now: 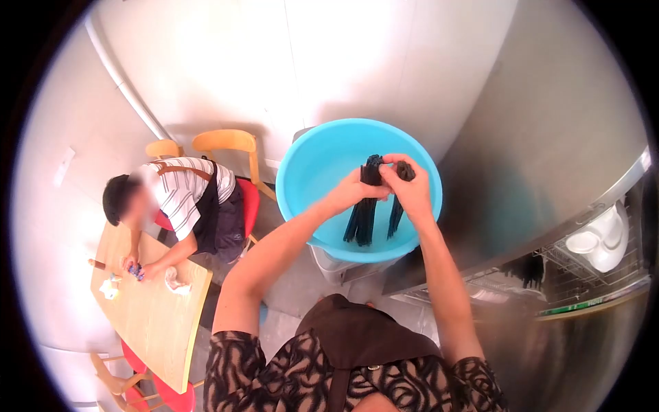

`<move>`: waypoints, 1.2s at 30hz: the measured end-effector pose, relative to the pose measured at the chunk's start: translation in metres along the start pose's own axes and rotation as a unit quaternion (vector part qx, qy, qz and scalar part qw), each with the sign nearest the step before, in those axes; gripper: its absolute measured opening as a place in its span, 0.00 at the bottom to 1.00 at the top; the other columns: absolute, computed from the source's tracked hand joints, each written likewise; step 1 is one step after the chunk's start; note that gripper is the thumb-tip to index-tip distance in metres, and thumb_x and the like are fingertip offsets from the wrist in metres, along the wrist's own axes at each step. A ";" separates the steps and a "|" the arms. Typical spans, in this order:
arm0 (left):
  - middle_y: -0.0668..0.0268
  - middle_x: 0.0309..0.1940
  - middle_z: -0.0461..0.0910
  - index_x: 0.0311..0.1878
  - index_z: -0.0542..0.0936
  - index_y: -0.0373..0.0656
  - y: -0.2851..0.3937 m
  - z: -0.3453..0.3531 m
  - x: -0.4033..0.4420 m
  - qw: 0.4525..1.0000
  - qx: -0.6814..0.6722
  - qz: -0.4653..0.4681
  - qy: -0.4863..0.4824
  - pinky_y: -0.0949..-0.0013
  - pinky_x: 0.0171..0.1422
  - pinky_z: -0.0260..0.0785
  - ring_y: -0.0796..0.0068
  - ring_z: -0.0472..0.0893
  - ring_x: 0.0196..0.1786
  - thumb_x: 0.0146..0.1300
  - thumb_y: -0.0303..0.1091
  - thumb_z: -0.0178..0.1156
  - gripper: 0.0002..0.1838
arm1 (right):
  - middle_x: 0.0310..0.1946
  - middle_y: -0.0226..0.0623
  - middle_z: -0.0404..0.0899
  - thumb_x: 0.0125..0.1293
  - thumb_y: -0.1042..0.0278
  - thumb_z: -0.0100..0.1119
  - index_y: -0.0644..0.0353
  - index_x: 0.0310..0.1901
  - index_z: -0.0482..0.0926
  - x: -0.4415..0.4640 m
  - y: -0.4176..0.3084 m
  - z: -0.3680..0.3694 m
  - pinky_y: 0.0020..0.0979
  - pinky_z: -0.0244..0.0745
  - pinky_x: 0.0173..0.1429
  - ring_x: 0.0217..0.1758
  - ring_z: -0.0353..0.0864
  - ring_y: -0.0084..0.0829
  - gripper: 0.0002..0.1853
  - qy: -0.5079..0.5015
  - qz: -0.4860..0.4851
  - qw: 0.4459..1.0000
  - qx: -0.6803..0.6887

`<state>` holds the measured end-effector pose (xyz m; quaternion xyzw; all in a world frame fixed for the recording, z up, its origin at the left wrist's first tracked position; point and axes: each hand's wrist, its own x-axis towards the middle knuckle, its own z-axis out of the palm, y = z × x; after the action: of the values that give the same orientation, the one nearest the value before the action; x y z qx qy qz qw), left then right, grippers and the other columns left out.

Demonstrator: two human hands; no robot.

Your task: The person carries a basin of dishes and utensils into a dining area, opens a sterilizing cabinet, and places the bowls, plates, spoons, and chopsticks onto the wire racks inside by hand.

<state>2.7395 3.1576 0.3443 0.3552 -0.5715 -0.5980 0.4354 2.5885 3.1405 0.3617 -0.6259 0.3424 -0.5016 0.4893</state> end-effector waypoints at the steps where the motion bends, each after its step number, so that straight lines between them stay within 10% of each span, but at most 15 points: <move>1: 0.65 0.34 0.79 0.41 0.75 0.39 0.004 0.003 -0.002 1.000 -0.006 0.001 0.010 0.72 0.45 0.69 0.76 0.78 0.39 0.54 0.32 0.63 0.13 | 0.23 0.25 0.73 0.58 0.72 0.62 0.64 0.37 0.78 -0.002 0.000 0.000 0.20 0.66 0.30 0.28 0.70 0.15 0.07 -0.002 0.034 0.999 0.037; 25: 0.68 0.36 0.79 0.43 0.77 0.38 -0.008 -0.007 -0.019 0.983 0.118 0.041 0.133 0.72 0.45 0.68 0.79 0.76 0.40 0.59 0.31 0.58 0.11 | 0.31 0.31 0.79 0.53 0.73 0.65 0.63 0.39 0.75 -0.002 0.011 0.037 0.24 0.72 0.41 0.34 0.75 0.20 0.12 0.048 -0.081 0.993 -0.067; 36: 0.68 0.43 0.77 0.50 0.74 0.41 -0.018 -0.021 -0.013 0.987 -0.153 -0.032 0.046 0.69 0.54 0.66 0.74 0.76 0.48 0.55 0.22 0.60 0.17 | 0.26 0.29 0.78 0.56 0.74 0.63 0.66 0.34 0.77 -0.001 0.010 0.028 0.21 0.70 0.35 0.30 0.73 0.16 0.07 0.040 -0.052 0.997 -0.027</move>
<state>2.7621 3.1614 0.3234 0.3295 -0.4415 -0.6748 0.4911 2.6160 3.1458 0.3511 -0.6351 0.3419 -0.5418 0.4314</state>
